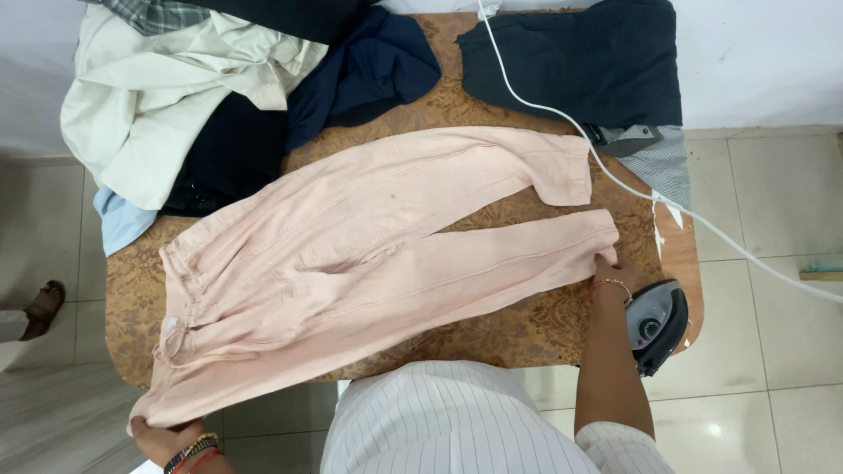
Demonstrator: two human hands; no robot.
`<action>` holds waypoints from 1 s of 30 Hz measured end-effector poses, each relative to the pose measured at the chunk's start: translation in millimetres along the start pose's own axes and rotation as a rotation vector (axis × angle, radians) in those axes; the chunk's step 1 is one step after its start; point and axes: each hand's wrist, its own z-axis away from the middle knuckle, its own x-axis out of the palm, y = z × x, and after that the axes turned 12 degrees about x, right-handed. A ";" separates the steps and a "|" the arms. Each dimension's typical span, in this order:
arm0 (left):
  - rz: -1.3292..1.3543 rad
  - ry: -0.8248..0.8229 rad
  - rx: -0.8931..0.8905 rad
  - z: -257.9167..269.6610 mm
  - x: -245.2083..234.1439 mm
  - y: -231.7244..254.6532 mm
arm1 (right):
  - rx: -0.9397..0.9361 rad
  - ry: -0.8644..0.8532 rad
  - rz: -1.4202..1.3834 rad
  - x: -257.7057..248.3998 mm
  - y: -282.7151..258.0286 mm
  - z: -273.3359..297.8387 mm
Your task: The person irons several garments on a table, including dark trousers, light pink trousers, and black shorts. They smooth the fabric with one hand while moving the iron with the other, then fold each item after ironing.
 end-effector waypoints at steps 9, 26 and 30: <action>0.035 0.071 0.156 -43.6 14.8 65.3 | -0.539 0.238 0.112 -75.6 -94.2 -71.5; -0.621 -0.499 0.401 -87.3 161.7 -35.6 | -0.088 -0.480 0.095 193.9 -165.7 -46.5; -1.258 -0.550 0.601 -82.1 169.9 -51.7 | -0.883 -0.163 0.536 208.5 -160.8 -48.8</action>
